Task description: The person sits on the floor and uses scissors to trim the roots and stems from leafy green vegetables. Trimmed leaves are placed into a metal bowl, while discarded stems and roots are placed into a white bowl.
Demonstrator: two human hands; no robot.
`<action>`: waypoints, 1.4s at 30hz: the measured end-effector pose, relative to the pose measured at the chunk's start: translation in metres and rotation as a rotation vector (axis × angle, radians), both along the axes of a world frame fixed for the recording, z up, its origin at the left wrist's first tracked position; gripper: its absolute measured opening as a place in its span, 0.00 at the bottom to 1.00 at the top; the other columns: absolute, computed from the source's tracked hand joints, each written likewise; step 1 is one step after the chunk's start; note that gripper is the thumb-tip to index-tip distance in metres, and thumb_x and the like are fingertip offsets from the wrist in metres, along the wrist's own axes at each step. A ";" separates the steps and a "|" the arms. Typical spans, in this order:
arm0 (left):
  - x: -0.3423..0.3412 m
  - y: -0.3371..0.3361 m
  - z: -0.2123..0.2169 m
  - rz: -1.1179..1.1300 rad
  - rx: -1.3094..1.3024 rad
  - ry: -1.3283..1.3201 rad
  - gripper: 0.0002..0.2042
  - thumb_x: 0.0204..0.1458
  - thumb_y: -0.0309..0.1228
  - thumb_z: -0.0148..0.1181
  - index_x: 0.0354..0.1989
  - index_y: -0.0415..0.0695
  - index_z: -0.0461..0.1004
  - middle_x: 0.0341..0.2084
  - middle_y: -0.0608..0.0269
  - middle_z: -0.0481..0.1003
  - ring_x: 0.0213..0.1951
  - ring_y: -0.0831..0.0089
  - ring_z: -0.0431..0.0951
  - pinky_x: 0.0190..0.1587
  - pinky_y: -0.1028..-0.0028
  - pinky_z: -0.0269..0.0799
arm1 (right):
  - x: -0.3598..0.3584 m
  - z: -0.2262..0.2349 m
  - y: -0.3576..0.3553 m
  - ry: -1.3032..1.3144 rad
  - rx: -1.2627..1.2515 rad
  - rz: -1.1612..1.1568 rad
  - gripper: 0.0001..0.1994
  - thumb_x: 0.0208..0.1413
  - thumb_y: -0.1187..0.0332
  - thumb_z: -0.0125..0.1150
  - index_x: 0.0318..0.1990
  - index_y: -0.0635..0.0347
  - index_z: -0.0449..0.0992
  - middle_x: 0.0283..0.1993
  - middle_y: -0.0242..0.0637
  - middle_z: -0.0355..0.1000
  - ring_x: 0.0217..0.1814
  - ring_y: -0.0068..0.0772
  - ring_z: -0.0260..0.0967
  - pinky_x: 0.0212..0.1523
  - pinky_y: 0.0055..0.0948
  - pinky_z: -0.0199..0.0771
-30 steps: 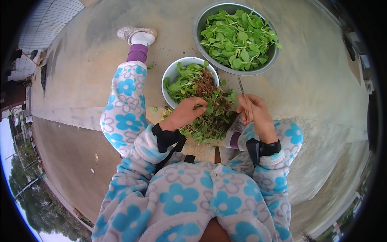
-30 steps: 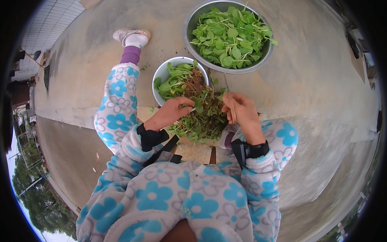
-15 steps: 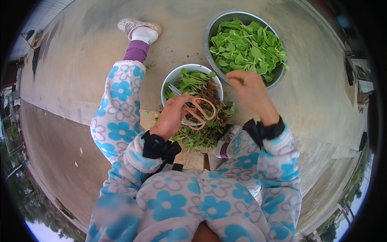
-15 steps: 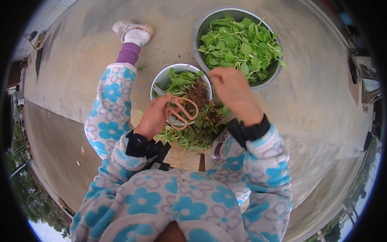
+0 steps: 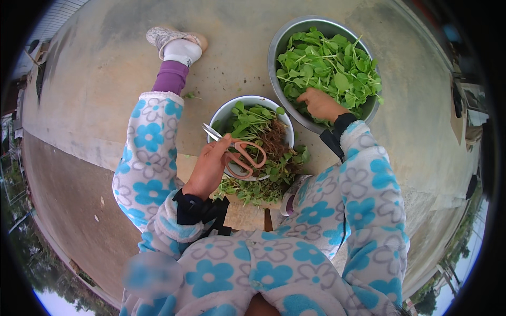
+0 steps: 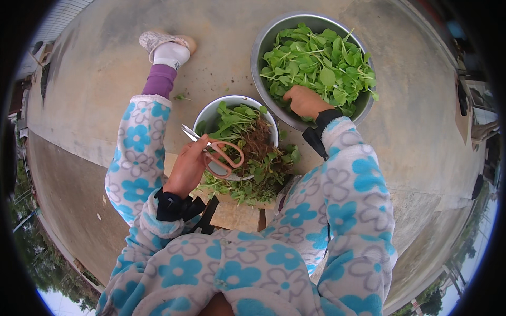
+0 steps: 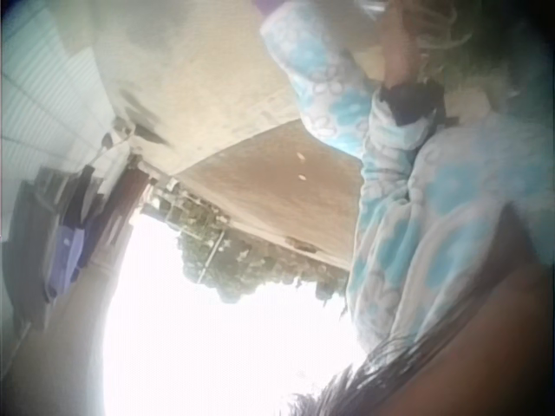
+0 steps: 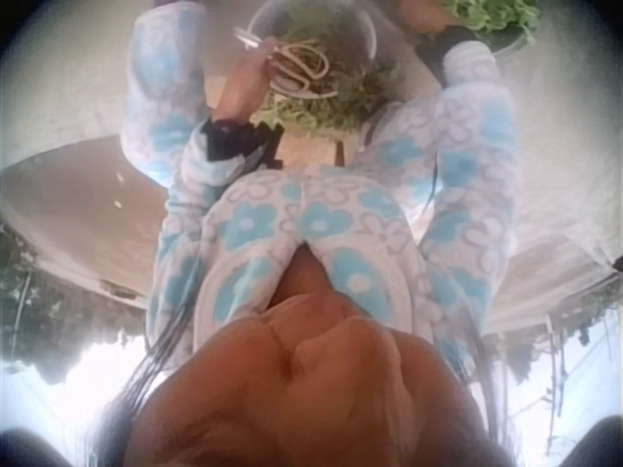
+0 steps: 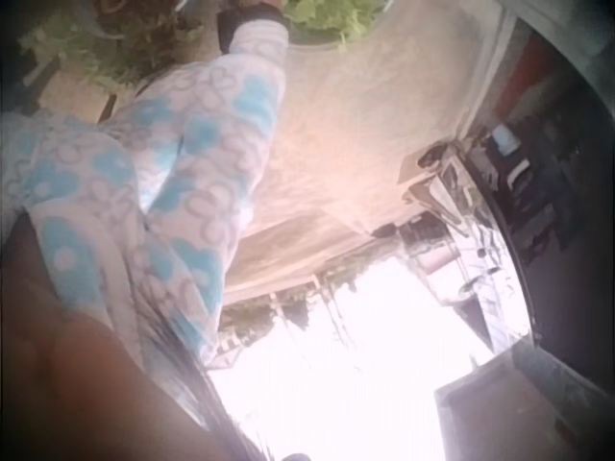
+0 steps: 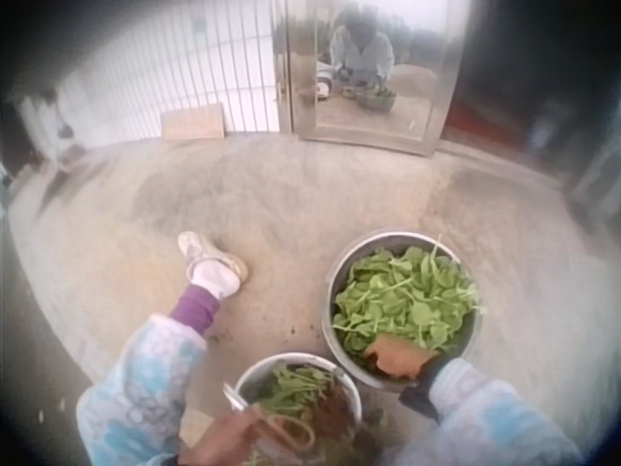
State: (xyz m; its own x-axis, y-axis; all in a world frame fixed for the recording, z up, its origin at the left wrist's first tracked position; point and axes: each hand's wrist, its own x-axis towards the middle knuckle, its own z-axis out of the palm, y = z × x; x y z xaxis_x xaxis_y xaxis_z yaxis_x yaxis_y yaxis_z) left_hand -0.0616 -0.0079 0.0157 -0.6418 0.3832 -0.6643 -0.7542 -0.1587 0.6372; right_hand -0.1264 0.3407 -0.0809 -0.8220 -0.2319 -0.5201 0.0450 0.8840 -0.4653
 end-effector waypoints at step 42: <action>0.012 0.001 -0.009 -0.060 0.027 -0.002 0.18 0.68 0.40 0.49 0.48 0.34 0.74 0.42 0.56 0.78 0.40 0.72 0.79 0.46 0.69 0.76 | 0.028 0.001 0.035 -0.162 -0.679 -0.897 0.09 0.49 0.72 0.65 0.36 0.66 0.75 0.24 0.31 0.70 0.21 0.22 0.67 0.20 0.24 0.67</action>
